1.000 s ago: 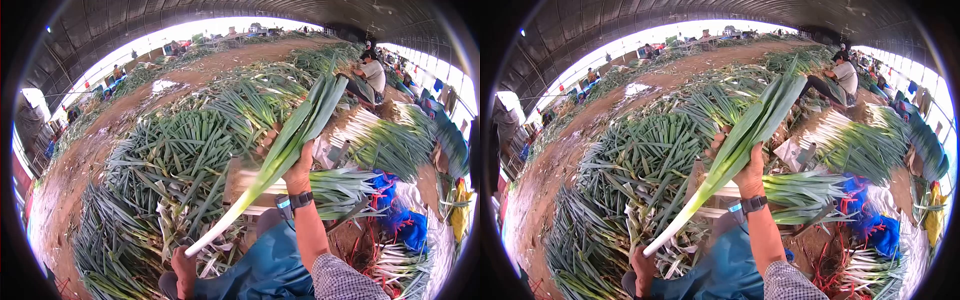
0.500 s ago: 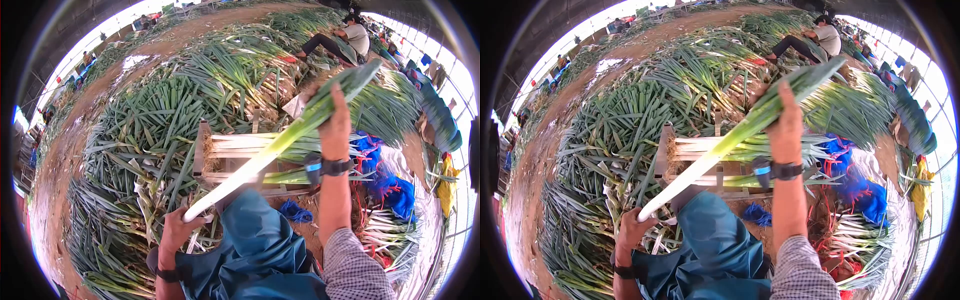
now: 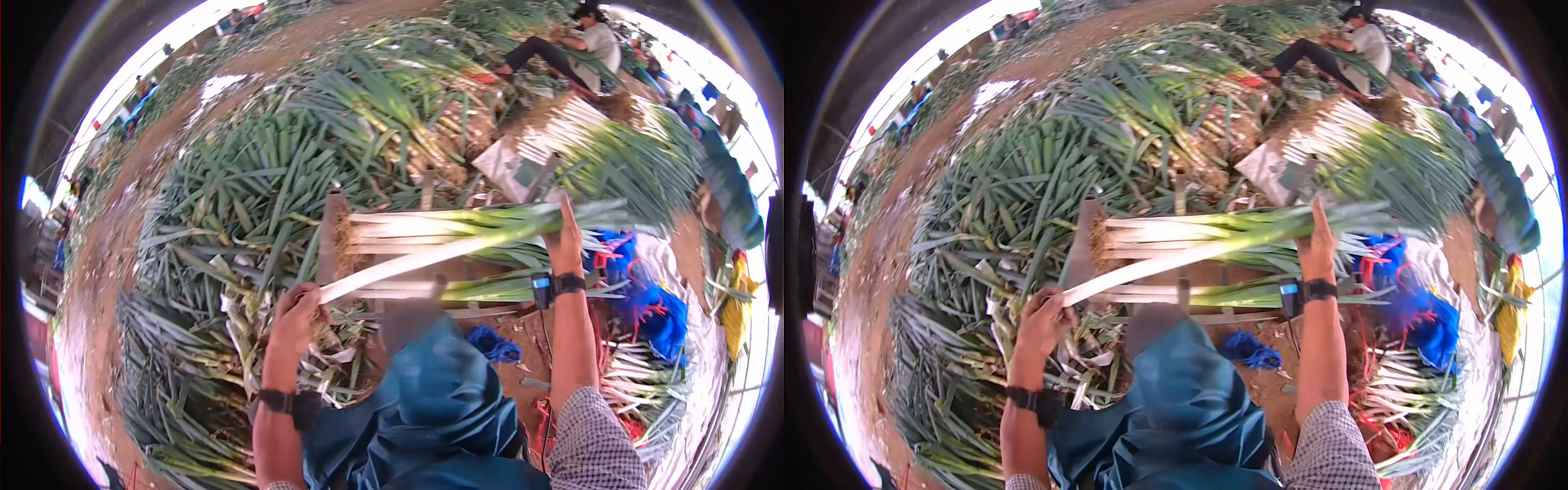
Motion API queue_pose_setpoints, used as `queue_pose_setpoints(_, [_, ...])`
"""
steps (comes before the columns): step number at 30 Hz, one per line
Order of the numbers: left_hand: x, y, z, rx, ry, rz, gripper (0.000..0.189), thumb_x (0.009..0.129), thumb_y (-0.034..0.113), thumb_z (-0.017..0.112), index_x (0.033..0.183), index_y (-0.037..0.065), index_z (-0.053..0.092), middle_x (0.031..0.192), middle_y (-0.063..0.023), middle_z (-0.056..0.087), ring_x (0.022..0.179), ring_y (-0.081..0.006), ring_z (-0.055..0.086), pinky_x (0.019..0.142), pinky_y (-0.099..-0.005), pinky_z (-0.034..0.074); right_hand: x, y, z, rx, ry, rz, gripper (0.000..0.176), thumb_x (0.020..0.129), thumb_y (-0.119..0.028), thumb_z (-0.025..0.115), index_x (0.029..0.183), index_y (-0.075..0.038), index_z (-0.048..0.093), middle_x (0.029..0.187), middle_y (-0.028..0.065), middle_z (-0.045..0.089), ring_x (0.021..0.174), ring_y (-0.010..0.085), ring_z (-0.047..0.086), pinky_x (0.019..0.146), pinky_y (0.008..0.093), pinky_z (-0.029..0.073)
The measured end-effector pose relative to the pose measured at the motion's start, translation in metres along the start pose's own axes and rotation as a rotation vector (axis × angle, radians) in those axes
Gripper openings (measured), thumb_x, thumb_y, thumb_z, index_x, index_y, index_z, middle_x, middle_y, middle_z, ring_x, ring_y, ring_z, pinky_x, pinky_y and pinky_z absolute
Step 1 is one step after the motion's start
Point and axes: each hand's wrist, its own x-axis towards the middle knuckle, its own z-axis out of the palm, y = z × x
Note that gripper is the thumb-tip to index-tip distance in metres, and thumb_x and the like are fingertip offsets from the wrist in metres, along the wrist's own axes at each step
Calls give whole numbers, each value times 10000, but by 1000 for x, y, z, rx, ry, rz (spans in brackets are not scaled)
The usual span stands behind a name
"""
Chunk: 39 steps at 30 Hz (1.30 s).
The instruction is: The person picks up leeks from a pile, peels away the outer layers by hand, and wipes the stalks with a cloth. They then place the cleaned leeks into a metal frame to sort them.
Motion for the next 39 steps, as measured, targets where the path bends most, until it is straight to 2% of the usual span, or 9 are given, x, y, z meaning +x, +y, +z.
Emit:
queue_pose_setpoints(7, [37,-5,6,-244,-22,-137,134,935,150,711,964,63,614,784,-14,564,665,-134,564,623,-339,514,-79,47,50,-121,-181,179,1030,632,94,851,1532,-64,375,1304,200,641,1128,327,669,939,408,556])
queue_pose_setpoints(10, [53,-10,15,-262,-26,-138,151,925,153,724,930,75,595,766,6,535,660,-116,529,618,-329,490,-85,39,48,707,-49,942,715,779,-133,829,1406,-36,498,1108,159,683,930,265,698,770,355,599])
queue_pose_setpoints(12, [61,-18,13,-290,-10,-141,145,928,148,719,918,82,590,765,8,535,664,-114,529,615,-325,485,-79,30,44,791,-69,1273,523,864,-249,787,1286,-22,580,994,134,693,848,246,701,711,346,609])
queue_pose_setpoints(14, [71,-27,5,-277,-9,-152,146,932,155,723,903,96,592,766,14,552,672,-116,559,608,-326,492,-67,27,37,385,-221,1433,380,933,-331,719,1131,-12,662,898,112,683,818,250,687,708,361,600])
queue_pose_setpoints(21, [82,-25,3,-211,58,-198,143,927,153,733,920,90,605,777,8,583,648,-115,574,570,-309,502,-46,-17,73,77,-578,6,331,803,-205,789,1089,-59,711,1030,160,707,1016,286,661,903,427,507])
queue_pose_setpoints(25, [86,-14,7,-132,162,-213,170,928,204,745,935,97,614,779,3,597,636,-105,563,538,-288,469,-50,-21,101,-15,-886,-147,489,744,-263,807,1174,-62,691,1086,173,679,1107,353,589,1003,454,432])
queue_pose_setpoints(31, [67,-12,28,157,272,-11,237,1009,250,622,1077,24,603,822,-44,644,624,-128,603,573,-303,538,-27,8,98,-39,-1075,3,507,813,-352,757,1224,-65,680,1146,195,666,1130,376,586,990,459,450])
queue_pose_setpoints(36, [20,-53,24,623,119,-188,302,1011,215,623,1202,-18,599,927,-95,705,781,-159,699,650,-300,570,-53,20,125,-215,-1171,-48,501,859,-401,702,1258,-102,654,1131,224,664,1116,402,592,964,499,450])
queue_pose_setpoints(39, [-9,-110,5,446,14,-414,334,991,211,655,1213,-37,630,938,-104,714,783,-164,693,691,-297,568,-69,10,143,-235,-1271,-54,477,872,-424,681,1223,-102,654,1090,223,670,1084,408,602,938,516,452])
